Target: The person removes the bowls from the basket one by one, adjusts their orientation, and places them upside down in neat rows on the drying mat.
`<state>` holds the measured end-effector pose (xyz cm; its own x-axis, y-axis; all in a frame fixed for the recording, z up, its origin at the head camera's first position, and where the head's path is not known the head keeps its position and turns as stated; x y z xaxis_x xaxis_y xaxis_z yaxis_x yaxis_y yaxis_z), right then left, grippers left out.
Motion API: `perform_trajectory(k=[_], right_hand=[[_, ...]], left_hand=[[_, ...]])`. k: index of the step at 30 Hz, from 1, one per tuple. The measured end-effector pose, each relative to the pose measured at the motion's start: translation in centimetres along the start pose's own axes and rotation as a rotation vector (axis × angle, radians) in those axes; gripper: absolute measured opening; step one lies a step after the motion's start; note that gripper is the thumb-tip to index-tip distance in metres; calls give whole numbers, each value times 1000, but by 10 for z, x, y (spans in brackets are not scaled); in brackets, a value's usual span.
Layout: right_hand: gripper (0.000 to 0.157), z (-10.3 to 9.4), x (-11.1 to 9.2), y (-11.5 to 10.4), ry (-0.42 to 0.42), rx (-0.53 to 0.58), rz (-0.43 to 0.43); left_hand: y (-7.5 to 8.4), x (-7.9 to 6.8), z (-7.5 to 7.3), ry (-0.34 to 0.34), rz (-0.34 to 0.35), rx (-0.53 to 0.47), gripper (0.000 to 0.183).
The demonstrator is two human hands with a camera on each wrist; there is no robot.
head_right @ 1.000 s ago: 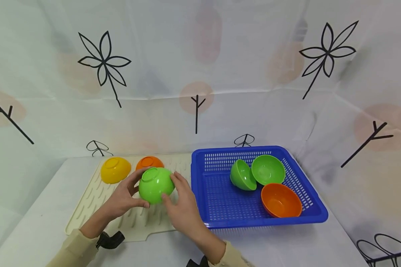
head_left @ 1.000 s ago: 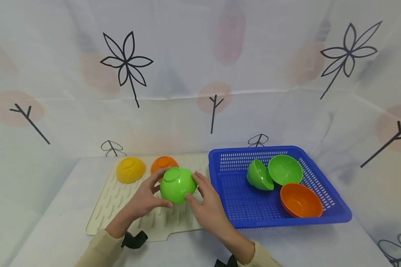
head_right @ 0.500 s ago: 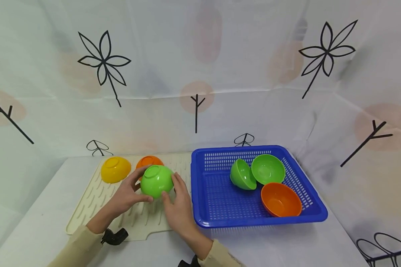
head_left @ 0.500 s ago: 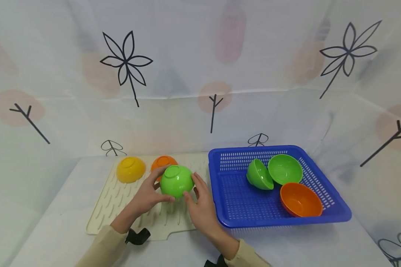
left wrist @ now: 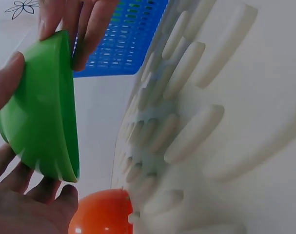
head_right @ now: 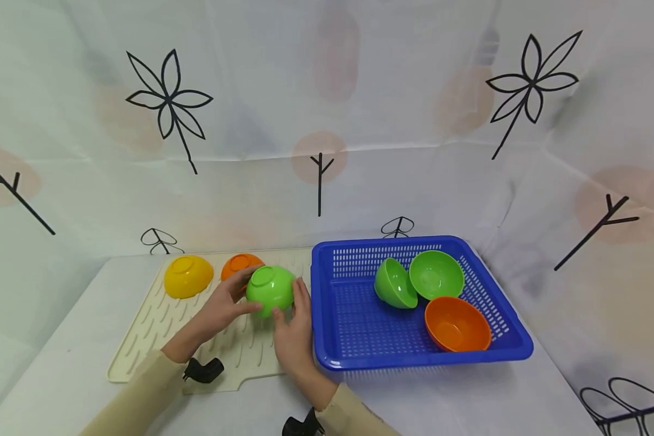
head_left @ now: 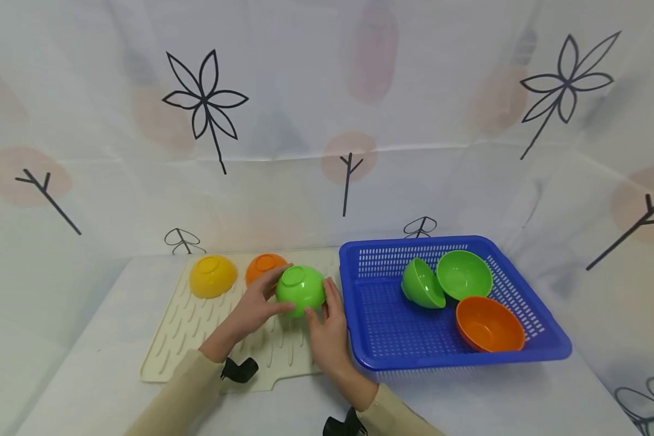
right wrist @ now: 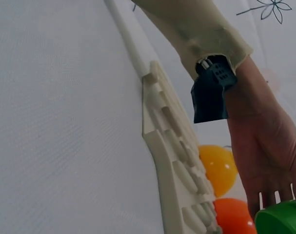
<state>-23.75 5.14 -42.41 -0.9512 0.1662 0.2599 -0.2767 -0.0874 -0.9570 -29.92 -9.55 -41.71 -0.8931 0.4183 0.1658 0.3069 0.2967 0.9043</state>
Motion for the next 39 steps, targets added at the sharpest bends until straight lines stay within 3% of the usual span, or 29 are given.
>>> perform_trajectory(k=[3, 7, 11, 16, 20, 33, 39], right_hand=[[64, -3, 3, 6, 26, 0, -14], [62, -7, 7, 11, 67, -95, -21], [61, -12, 12, 12, 117, -189, -33], [59, -18, 13, 17, 149, -217, -28], [59, -19, 16, 21, 159, -242, -13], [60, -14, 28, 35, 122, -283, 34], [65, -5, 35, 37, 53, -356, 31]], left_hand=[[-1, 7, 3, 18, -7, 16, 79], [2, 16, 9, 56, -40, 42, 81], [-2, 24, 14, 129, -57, 75, 82], [-11, 31, 18, 229, -91, 144, 83], [-16, 37, 20, 267, -103, 196, 82], [-25, 51, 22, 361, -178, 323, 79], [-30, 60, 22, 335, -210, 340, 79]])
Point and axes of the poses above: each hand's wrist, its own x-axis towards the middle knuckle, its own z-axis out of the palm, y = z × x, the point moved 10 cm from there along x, towards the middle knuckle, and after that the axes turned 5 degrees about x, right-handed, at the moved point
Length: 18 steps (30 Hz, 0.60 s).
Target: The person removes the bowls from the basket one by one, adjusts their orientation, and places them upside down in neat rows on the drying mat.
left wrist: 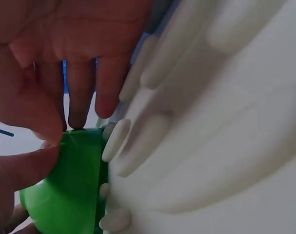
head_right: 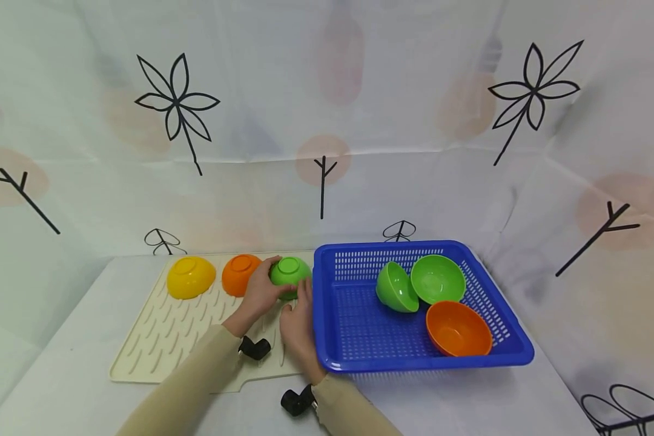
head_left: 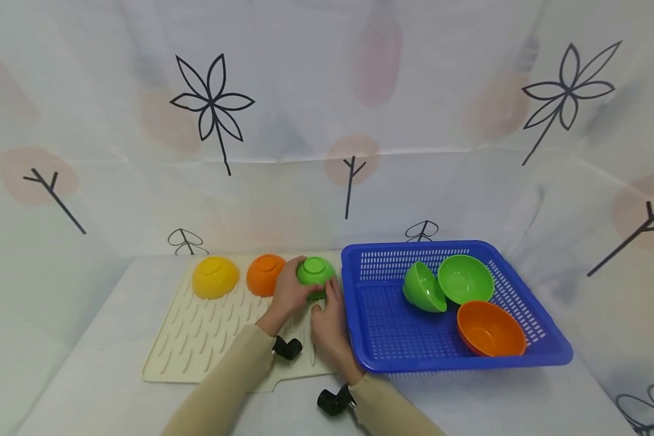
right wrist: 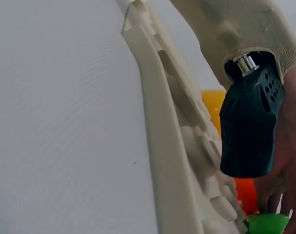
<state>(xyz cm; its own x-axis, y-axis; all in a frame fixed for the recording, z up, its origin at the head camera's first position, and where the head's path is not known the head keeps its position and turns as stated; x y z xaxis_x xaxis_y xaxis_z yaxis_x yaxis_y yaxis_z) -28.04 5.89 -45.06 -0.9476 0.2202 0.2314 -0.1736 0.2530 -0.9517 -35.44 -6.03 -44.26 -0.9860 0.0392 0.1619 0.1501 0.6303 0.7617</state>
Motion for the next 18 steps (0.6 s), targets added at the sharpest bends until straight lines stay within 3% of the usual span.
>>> perform_trajectory(k=[9, 18], right_hand=[[67, 4, 0, 2, -36, -40, 15], [62, -1, -7, -5, -41, 15, -9]], left_hand=[[11, 3, -3, -10, 46, 55, 72], [7, 8, 1, -25, 12, 127, 74]])
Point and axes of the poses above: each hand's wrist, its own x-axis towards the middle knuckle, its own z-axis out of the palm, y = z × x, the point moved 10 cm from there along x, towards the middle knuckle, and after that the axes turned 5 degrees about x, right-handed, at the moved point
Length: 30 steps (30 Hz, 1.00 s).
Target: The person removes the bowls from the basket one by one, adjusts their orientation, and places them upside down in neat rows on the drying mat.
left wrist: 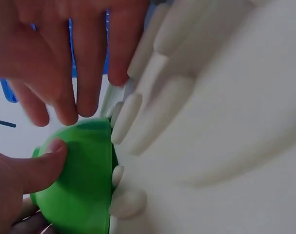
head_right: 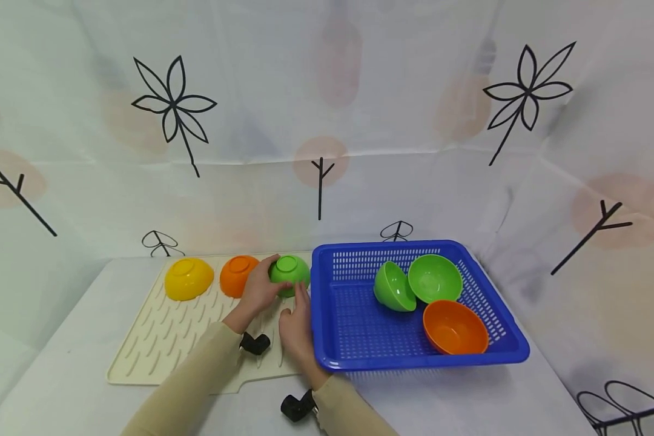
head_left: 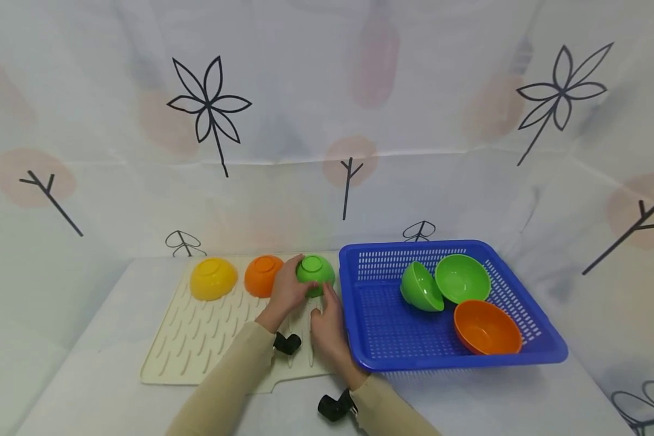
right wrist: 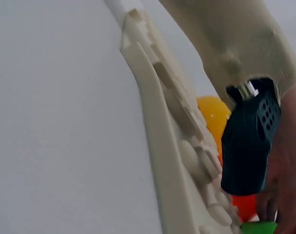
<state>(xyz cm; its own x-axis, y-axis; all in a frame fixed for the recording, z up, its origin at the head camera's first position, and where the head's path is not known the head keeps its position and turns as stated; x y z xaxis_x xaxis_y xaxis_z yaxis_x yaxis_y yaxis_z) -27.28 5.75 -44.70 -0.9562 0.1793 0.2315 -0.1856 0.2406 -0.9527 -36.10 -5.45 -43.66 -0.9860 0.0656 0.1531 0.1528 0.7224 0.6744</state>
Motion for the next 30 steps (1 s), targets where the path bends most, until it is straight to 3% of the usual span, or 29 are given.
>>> perform_trajectory(k=[5, 12, 18, 24, 30], right_hand=[[61, 0, -12, -13, -19, 20, -24], [56, 1, -37, -46, -97, 48, -126], [57, -6, -48, -78, -180, 164, -147], [53, -42, -34, -116, -194, 188, -231], [48, -91, -1, -124, -170, 77, -210]], left_hand=[[2, 1, 1, -31, 14, 45, 72], [3, 0, -2, -63, 10, 54, 76], [1, 0, -2, -81, 1, 65, 76], [-3, 5, 2, -84, 27, 94, 72], [1, 2, 1, -87, 32, 84, 77]])
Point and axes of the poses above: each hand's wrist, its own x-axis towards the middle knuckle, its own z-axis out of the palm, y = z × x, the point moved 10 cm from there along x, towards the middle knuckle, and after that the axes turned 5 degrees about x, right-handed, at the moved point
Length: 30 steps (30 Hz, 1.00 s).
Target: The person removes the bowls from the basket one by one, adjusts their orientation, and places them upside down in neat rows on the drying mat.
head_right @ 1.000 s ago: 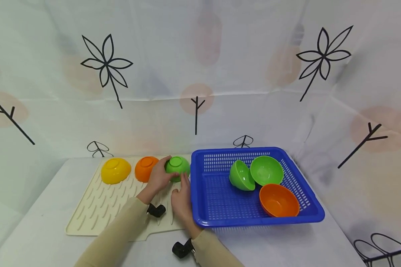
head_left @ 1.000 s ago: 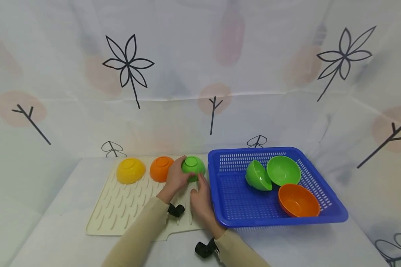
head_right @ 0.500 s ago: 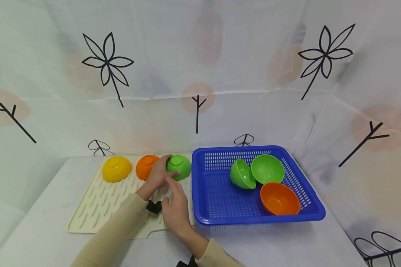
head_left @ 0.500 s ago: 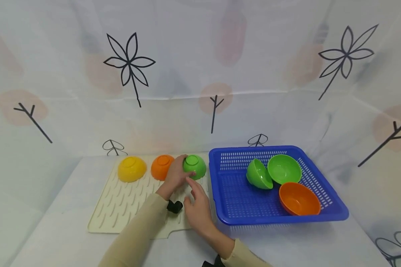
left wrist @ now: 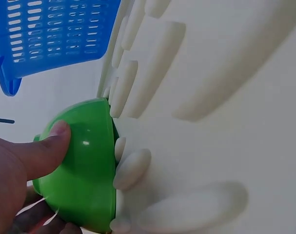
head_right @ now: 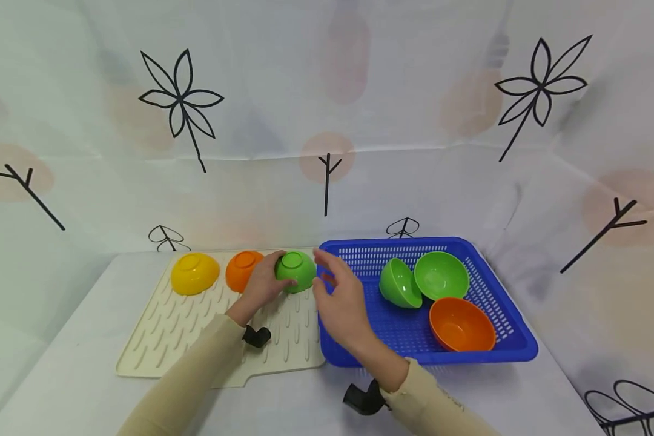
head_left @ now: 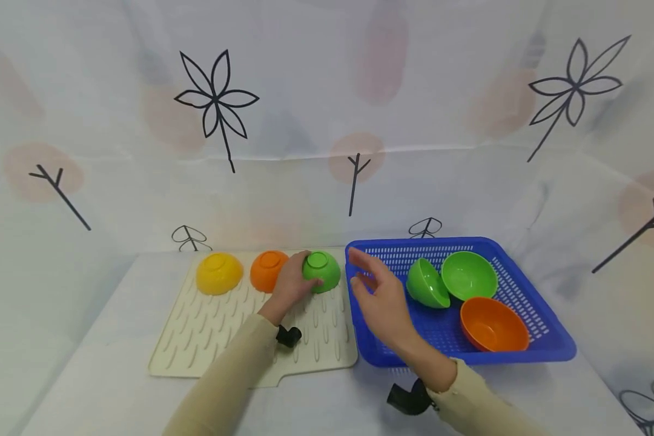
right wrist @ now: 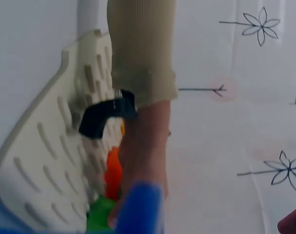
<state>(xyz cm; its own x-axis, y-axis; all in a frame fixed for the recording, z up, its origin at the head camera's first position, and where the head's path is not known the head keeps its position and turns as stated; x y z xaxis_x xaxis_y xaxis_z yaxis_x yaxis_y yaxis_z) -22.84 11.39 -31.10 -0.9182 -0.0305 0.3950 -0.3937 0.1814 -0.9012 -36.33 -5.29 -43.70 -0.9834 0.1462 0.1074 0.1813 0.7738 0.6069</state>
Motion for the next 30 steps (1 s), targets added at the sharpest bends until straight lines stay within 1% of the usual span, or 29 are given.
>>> perform_trajectory(k=[4, 6, 8, 10, 12, 14, 16, 19, 21, 24, 28, 30], right_hand=[[46, -41, 19, 5, 34, -78, 54], [45, -60, 28, 8, 51, -90, 76], [43, -77, 37, 13, 72, -78, 90], [41, -93, 46, 20, 71, -74, 104], [39, -106, 53, 29, 47, -111, 126], [36, -116, 60, 39, -14, -171, 152], [34, -123, 64, 51, -105, -244, 179], [34, -127, 67, 68, -256, -338, 212], [34, -130, 68, 79, -334, -402, 226], [33, -132, 66, 95, -423, -482, 251], [33, -131, 64, 106, -510, -509, 262], [33, -128, 64, 108, -538, -519, 244]], left_hand=[[1, -1, -1, -8, 6, 11, 77], [2, -1, -2, -6, 12, 12, 76], [2, -1, -3, -1, 18, 7, 75], [2, -1, -3, 1, 16, 1, 76], [2, -2, -3, 1, 14, -6, 76], [2, -2, -4, 1, 4, -15, 76], [1, -2, -4, 0, -5, -21, 76], [0, -1, -4, -5, -12, -27, 76], [-2, 0, -2, -7, -9, -22, 76], [-3, 1, -1, -5, 0, -14, 77], [-6, 2, 0, 1, 6, -19, 77], [-7, 2, -1, 4, 6, -28, 77]])
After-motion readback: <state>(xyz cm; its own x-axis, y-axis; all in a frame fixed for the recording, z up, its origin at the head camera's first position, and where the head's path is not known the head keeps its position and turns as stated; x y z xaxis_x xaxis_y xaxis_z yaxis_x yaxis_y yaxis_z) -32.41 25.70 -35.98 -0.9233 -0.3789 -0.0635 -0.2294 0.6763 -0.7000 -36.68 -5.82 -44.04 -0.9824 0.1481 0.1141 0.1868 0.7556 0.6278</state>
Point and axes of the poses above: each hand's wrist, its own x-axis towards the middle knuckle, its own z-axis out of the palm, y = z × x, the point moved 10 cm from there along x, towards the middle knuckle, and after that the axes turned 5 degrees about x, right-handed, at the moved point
